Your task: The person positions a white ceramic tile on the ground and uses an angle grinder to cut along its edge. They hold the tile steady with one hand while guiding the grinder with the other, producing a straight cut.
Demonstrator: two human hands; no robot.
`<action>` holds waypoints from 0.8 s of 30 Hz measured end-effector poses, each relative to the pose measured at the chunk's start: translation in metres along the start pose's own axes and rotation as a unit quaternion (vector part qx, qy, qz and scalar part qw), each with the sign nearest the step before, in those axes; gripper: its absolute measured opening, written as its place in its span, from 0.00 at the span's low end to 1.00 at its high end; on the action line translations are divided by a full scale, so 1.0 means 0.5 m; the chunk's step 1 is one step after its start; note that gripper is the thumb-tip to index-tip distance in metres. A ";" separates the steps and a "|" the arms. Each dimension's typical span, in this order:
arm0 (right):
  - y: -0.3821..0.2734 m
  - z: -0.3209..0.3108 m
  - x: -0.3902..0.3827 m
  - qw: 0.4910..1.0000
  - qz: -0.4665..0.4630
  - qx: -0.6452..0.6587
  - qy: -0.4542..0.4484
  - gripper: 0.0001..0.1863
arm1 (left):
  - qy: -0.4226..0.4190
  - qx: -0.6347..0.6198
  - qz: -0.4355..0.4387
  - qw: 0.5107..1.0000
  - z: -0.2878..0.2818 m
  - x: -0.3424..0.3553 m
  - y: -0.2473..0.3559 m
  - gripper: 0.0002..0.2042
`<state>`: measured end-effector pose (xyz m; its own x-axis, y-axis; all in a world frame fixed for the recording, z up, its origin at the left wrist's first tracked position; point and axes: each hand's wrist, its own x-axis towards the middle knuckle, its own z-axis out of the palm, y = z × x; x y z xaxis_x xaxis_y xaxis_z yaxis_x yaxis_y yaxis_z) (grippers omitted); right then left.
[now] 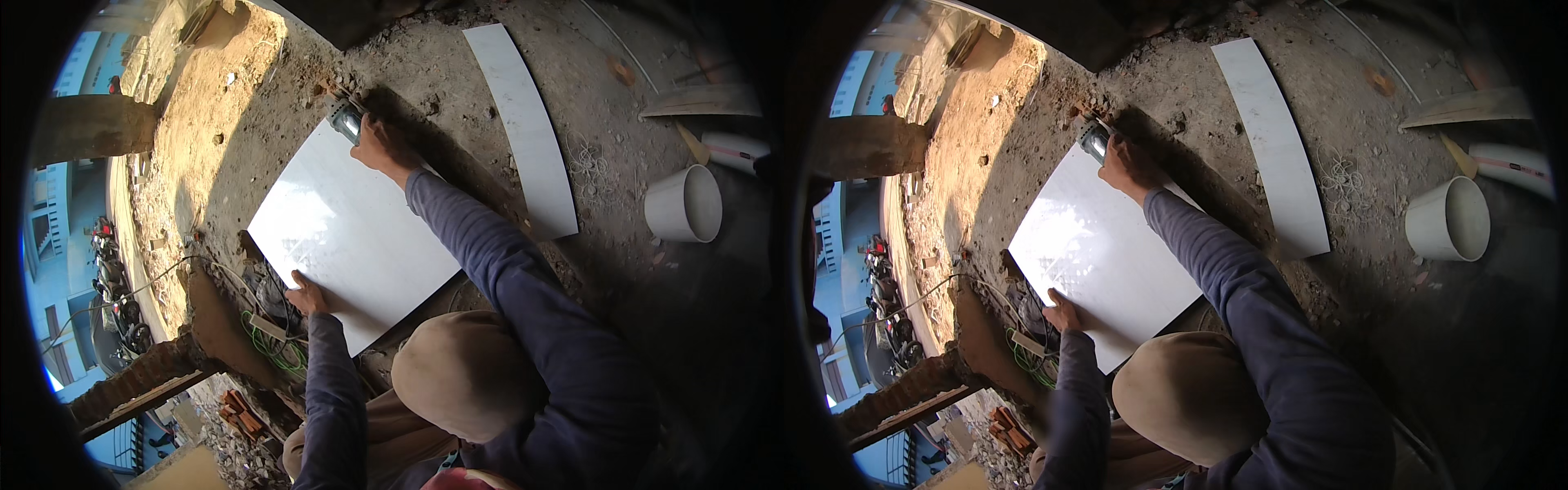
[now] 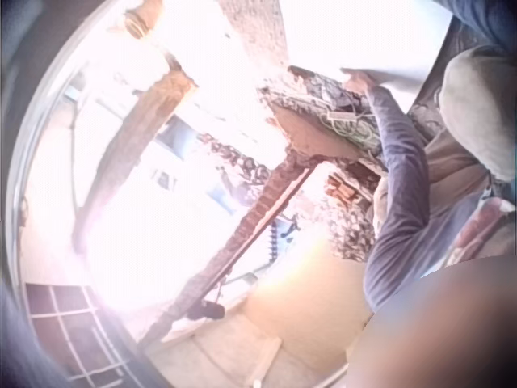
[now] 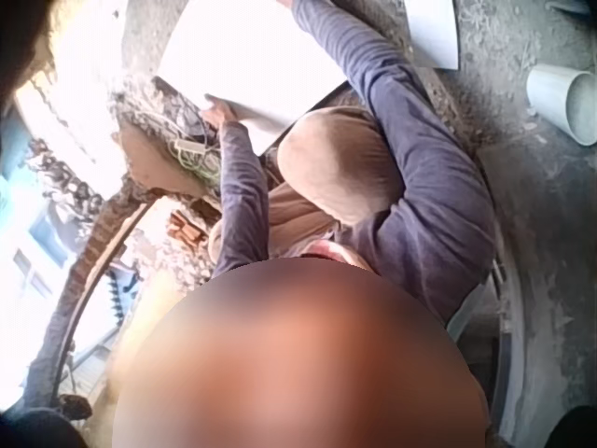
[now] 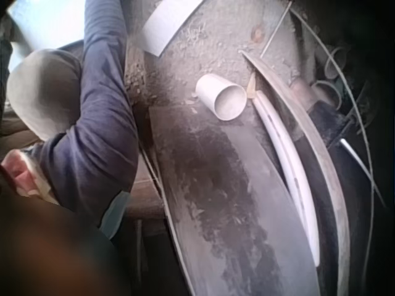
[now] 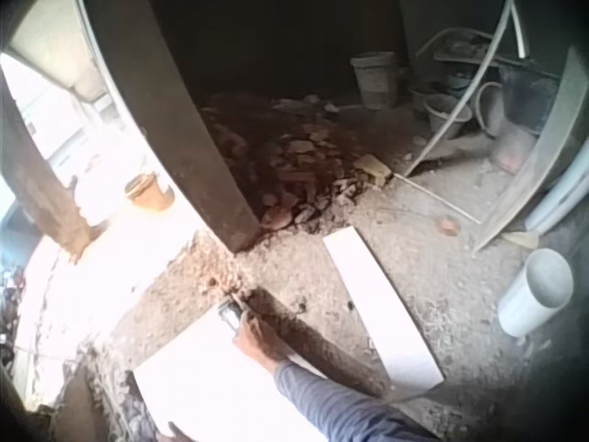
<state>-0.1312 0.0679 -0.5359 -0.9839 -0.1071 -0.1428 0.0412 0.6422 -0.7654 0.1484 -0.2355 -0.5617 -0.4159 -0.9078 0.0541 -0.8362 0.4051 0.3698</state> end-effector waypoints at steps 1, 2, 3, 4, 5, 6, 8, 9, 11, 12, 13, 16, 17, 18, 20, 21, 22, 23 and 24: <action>0.002 0.000 0.001 1.000 0.005 0.007 -0.010 0.43 | 0.003 -0.002 0.008 1.000 0.001 0.000 -0.002 0.46; 0.001 0.001 0.002 1.000 -0.001 0.009 -0.008 0.43 | 0.002 -0.005 0.010 1.000 0.001 0.002 -0.005 0.48; 0.001 0.001 0.004 1.000 -0.004 0.010 -0.004 0.44 | 0.005 -0.002 0.020 1.000 0.002 0.005 -0.008 0.48; 0.000 0.002 0.005 1.000 -0.006 0.010 0.000 0.44 | 0.003 -0.001 0.024 1.000 0.004 0.009 -0.009 0.48; -0.001 0.002 0.006 1.000 -0.005 0.009 0.001 0.44 | -0.007 0.000 0.018 1.000 0.006 0.012 -0.012 0.48; -0.001 0.003 0.008 1.000 -0.005 0.007 0.002 0.44 | -0.002 0.002 0.026 1.000 0.009 0.015 -0.014 0.46; -0.002 0.003 0.009 1.000 -0.001 0.007 -0.001 0.44 | -0.013 0.006 0.013 1.000 0.012 0.018 -0.017 0.41; -0.001 0.003 0.010 1.000 0.002 0.008 -0.006 0.44 | -0.004 0.003 0.019 1.000 0.012 0.018 -0.017 0.41; 0.000 0.003 0.011 1.000 0.004 0.010 -0.013 0.44 | -0.006 0.004 0.004 1.000 0.013 0.015 -0.017 0.41; 0.001 0.003 0.011 1.000 0.003 0.010 -0.014 0.45 | -0.002 0.003 0.011 1.000 0.012 0.014 -0.017 0.41; 0.002 0.003 0.012 1.000 0.002 0.010 -0.015 0.45 | -0.005 0.004 0.009 1.000 0.011 0.013 -0.017 0.40; 0.002 0.005 0.013 1.000 0.003 0.004 -0.016 0.46 | -0.011 -0.001 0.009 1.000 0.010 0.014 -0.018 0.40; 0.003 0.006 0.014 1.000 0.004 0.002 -0.018 0.46 | -0.013 -0.004 0.010 1.000 0.011 0.016 -0.019 0.40; 0.003 0.007 0.014 1.000 0.004 0.000 -0.019 0.46 | -0.018 -0.001 0.004 1.000 0.012 0.019 -0.020 0.40; 0.002 0.009 0.014 1.000 0.004 -0.006 -0.015 0.46 | -0.029 0.005 -0.009 1.000 0.014 0.025 -0.022 0.41; 0.000 0.010 0.013 1.000 0.004 -0.010 -0.010 0.46 | -0.026 0.004 -0.006 1.000 0.016 0.026 -0.024 0.41; -0.001 0.010 0.013 1.000 0.010 -0.017 -0.014 0.46 | -0.023 0.003 -0.002 1.000 0.017 0.027 -0.025 0.41; -0.001 0.009 0.012 1.000 0.005 -0.009 -0.008 0.45 | -0.021 0.001 0.002 1.000 0.017 0.027 -0.026 0.41; -0.002 0.007 0.012 1.000 0.007 -0.005 -0.011 0.45 | -0.015 -0.001 0.005 1.000 0.017 0.025 -0.026 0.41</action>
<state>-0.1363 0.0641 -0.5383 -0.9793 -0.1151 -0.1665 0.0523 0.6507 -0.7575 0.1509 -0.2513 -0.5738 -0.4344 -0.9002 0.0290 -0.8316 0.4133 0.3710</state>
